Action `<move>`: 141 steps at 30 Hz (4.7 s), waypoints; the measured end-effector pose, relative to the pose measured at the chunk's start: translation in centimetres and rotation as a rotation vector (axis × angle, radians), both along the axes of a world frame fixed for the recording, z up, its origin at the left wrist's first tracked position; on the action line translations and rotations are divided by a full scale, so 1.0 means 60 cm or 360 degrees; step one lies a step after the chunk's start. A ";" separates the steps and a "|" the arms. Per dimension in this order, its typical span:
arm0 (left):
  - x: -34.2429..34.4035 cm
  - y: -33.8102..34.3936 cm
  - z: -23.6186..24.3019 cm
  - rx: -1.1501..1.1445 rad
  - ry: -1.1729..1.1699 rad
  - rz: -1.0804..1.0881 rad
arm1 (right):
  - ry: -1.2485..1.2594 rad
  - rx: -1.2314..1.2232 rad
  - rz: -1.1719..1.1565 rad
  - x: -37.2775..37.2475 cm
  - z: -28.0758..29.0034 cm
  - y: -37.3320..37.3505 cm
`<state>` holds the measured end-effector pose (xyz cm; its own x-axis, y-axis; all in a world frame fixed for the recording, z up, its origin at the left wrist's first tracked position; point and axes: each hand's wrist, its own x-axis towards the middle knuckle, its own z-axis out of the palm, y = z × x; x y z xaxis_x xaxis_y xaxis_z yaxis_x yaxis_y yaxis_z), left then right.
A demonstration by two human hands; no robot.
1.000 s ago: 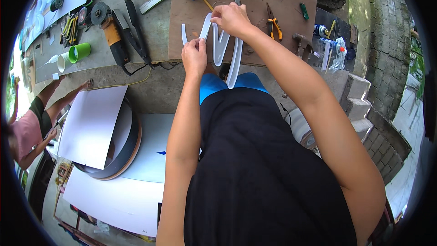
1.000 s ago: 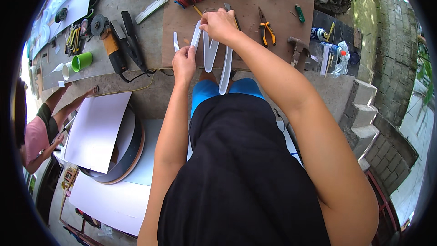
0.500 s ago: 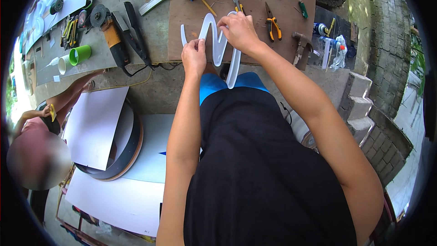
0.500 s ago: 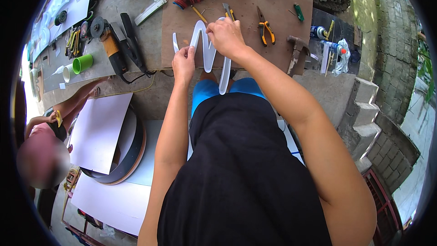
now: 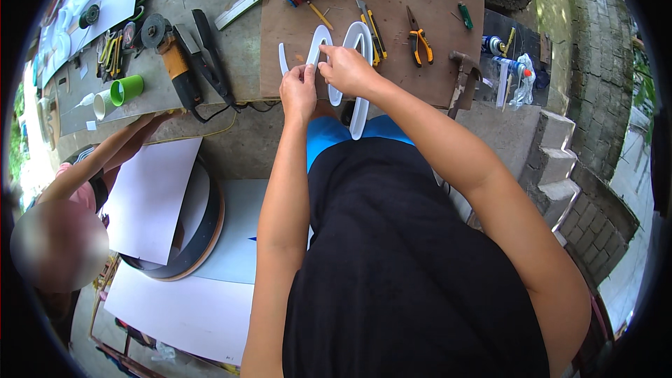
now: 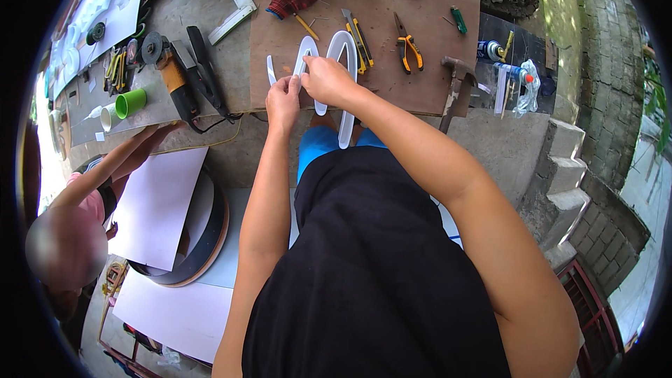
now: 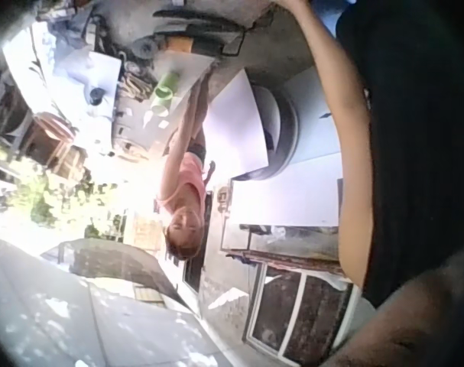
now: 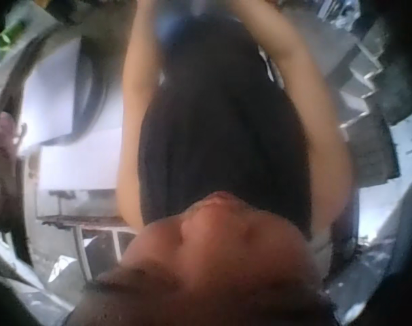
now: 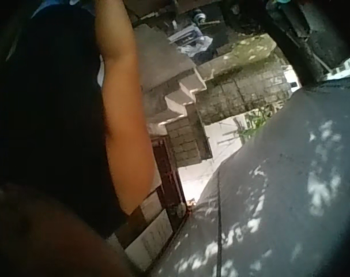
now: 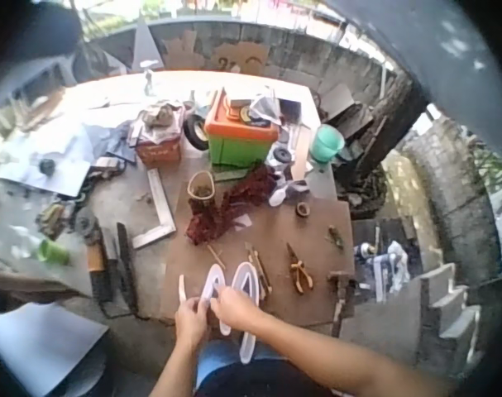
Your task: Assembling and gluing acrylic strips to form a 3D sign letter.
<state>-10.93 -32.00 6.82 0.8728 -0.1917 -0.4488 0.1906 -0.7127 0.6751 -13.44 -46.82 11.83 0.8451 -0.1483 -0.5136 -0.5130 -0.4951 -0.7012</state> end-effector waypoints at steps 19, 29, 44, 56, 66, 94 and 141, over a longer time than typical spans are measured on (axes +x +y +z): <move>-0.004 -0.003 0.005 -0.0021 -0.0038 0.0040 | -0.0539 -0.0593 0.0457 0.027 -0.011 -0.064; -0.002 -0.004 0.011 -0.0035 0.0033 0.0050 | -0.0532 -0.0632 0.0543 0.034 -0.011 -0.068; 0.000 0.000 -0.007 -0.0007 0.0025 0.0041 | -0.0484 -0.0401 0.0077 -0.056 0.063 -0.101; 0.002 -0.007 0.013 -0.0037 0.0098 0.0102 | -0.0264 -0.0230 -0.0114 -0.275 0.090 -0.101; 0.001 -0.010 0.017 -0.0029 0.0059 0.0111 | -0.0319 -0.0176 -0.0167 -0.302 0.096 -0.112; -0.004 -0.005 0.015 -0.0032 0.0007 0.0054 | -0.0669 -0.0579 0.0181 -0.037 0.020 -0.078; 0.010 0.011 -0.011 -0.0141 0.0202 0.0031 | -0.0320 -0.0459 -0.0548 -0.301 0.035 -0.145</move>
<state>-10.31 -31.36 6.14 0.8142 -0.2189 -0.5377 0.2914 -0.6470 0.7046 -31.48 -55.54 13.91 0.8002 -0.5486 -0.2423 -0.5495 -0.5090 -0.6625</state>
